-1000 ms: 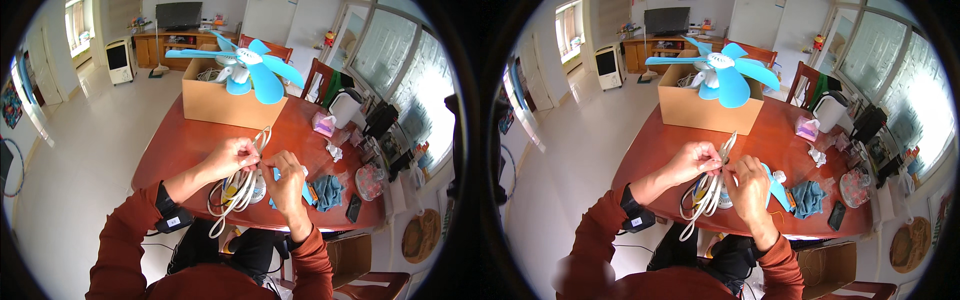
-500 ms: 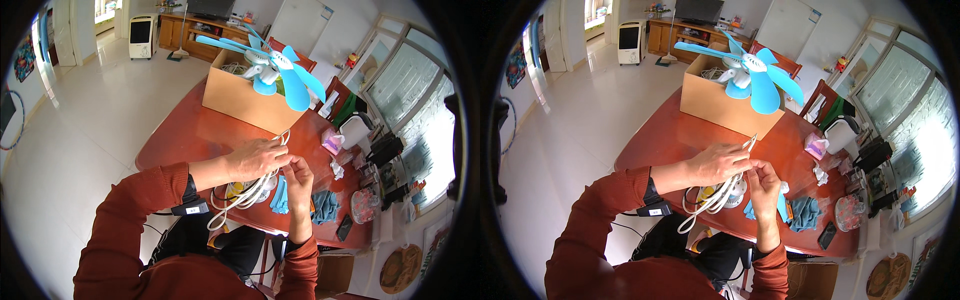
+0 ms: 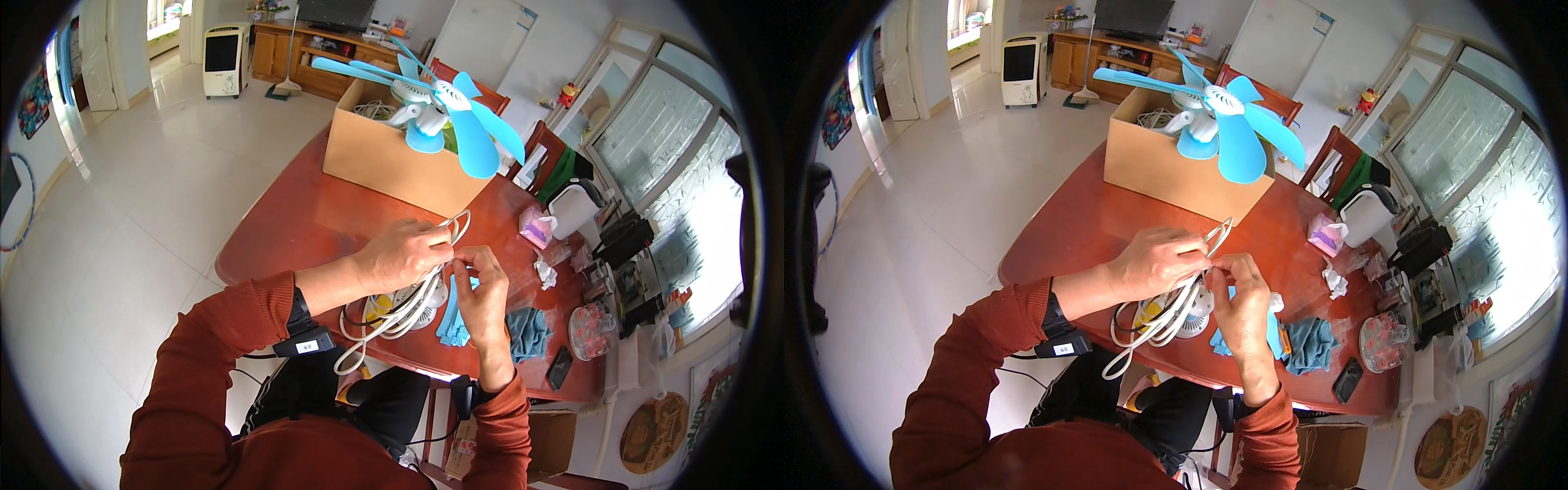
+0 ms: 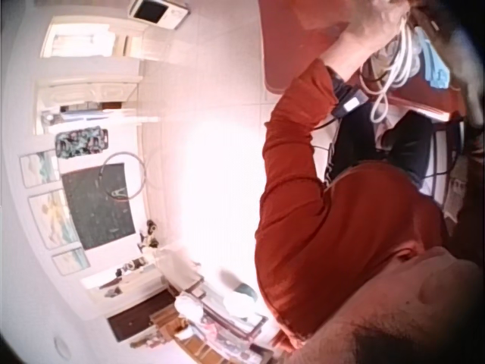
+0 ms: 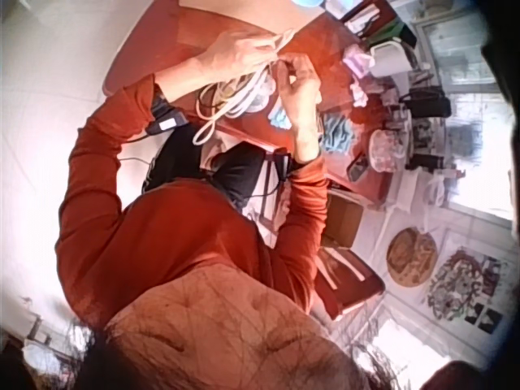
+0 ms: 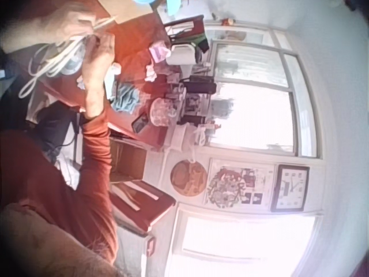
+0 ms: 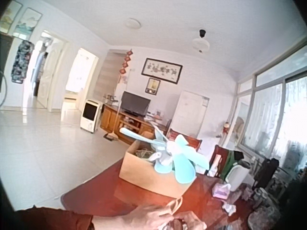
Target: The person assembles a small blue fan by first organizing the power cord and then attaching the blue fan blades to the white motor housing. They secure the blades with a string and place the completed fan into a cardboard box.
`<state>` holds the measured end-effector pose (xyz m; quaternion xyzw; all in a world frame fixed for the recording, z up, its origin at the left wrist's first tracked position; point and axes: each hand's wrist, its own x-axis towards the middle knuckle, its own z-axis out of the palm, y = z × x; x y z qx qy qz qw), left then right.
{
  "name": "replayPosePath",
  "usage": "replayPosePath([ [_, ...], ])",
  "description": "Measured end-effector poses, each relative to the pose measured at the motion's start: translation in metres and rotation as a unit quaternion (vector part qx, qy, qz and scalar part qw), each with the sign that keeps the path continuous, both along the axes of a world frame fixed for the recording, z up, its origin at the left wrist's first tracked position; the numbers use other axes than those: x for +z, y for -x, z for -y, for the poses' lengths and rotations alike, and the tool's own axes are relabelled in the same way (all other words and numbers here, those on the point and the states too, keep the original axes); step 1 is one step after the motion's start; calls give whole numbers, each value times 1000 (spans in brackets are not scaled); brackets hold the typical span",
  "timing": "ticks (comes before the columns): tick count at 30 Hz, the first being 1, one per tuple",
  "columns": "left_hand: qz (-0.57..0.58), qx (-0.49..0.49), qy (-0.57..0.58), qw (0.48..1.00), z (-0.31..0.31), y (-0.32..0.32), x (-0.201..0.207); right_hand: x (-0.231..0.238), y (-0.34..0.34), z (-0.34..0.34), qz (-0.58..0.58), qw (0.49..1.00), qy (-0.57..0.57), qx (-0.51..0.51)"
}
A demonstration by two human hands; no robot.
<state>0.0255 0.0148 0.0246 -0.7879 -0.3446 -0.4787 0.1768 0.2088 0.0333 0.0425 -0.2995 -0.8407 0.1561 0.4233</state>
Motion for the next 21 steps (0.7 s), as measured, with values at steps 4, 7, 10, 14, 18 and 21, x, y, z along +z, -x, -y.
replayPosePath([
  [4, 26, -15, 60, 998, 4, 5, -3, 3, -1, -1, 152, 967, -194, -58],
  [7, 88, -13, 139, 986, 15, 13, -9, 0, -8, -2, 223, 945, -228, -74],
  [10, 143, -8, 187, 972, 23, 15, -12, -4, -12, -5, 231, 941, -233, -85],
  [14, 54, 28, 239, 969, 15, 18, -3, -5, -11, -9, 177, 961, -197, -76],
  [18, 252, -209, 331, 885, 6, 8, -5, -4, -11, -8, 188, 959, -198, -78],
  [21, 322, -305, 441, 780, 3, 8, -12, -4, -14, -7, 233, 947, -200, -90],
])
